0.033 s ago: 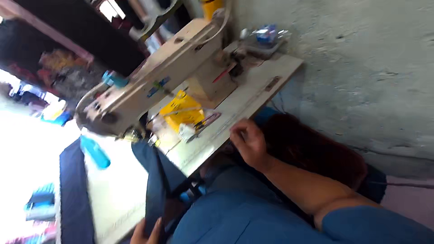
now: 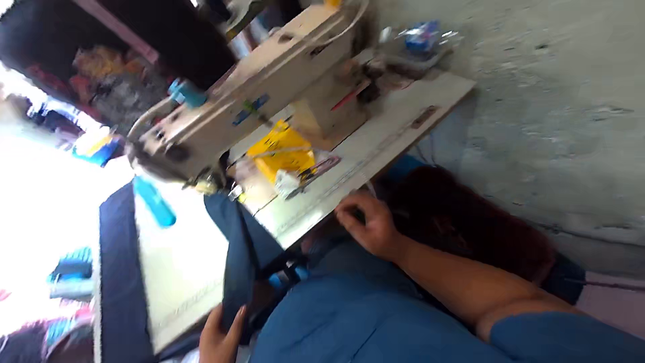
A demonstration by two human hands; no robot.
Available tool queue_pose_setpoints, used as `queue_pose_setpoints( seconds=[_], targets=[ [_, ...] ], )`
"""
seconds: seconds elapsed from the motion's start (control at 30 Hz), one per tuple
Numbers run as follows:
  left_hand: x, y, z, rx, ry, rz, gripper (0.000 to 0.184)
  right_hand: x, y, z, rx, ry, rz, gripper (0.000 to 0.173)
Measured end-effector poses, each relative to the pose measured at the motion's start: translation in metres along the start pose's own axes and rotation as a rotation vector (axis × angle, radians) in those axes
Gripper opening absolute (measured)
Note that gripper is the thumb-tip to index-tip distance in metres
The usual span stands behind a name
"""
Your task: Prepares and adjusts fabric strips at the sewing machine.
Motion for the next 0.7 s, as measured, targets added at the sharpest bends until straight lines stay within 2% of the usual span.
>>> queue_pose_setpoints(
  seconds=[0.07,0.1,0.17,0.23,0.3,0.37,0.43,0.57,0.6,0.63,0.7],
  targets=[
    [-0.01,-0.008,0.002,-0.046,0.02,-0.11,0.039,0.036,-0.065,0.037,-0.401,-0.329,0.003,0.025],
    [-0.018,-0.017,0.001,-0.11,0.045,-0.127,0.041,0.057,-0.086,0.053,-0.538,-0.471,0.044,0.029],
    [-0.037,-0.037,0.0,-0.235,0.102,-0.167,0.041,0.096,-0.101,0.073,-0.608,-0.657,0.19,0.047],
    [-0.05,-0.045,-0.002,-0.257,0.102,-0.291,0.036,0.123,-0.109,0.082,-0.633,-0.76,0.292,0.072],
    [-0.046,-0.03,-0.001,-0.127,0.029,-0.414,0.027,0.137,-0.121,0.083,-0.644,-0.74,0.26,0.073],
    [-0.032,-0.004,0.007,0.066,-0.113,-0.39,0.022,0.131,-0.137,0.081,-0.699,-0.69,0.187,0.054],
    [-0.019,0.025,0.02,0.191,-0.225,-0.222,0.023,0.113,-0.157,0.081,-0.784,-0.665,0.068,0.035],
    [-0.003,0.063,0.031,0.18,-0.129,0.34,0.015,0.058,-0.198,0.074,-0.949,-0.626,-0.238,0.024],
    [0.007,0.07,0.033,0.169,-0.153,0.336,0.019,0.043,-0.206,0.069,-0.971,-0.589,-0.29,0.023],
    [0.019,0.076,0.035,0.167,-0.204,0.215,0.027,0.028,-0.214,0.062,-0.986,-0.538,-0.319,0.022],
    [0.042,0.087,0.041,0.189,-0.298,-0.2,0.035,-0.004,-0.229,0.051,-1.005,-0.424,-0.362,0.023]
  ],
)
Point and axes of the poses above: each hand's wrist, its own z-axis away from the middle knuckle, its own y-axis out of the back of the hand, x = y × z, the point moved 10 cm from there along -z, towards the middle knuckle, and after that the axes turned 12 degrees about -z, right-handed, at the moved point
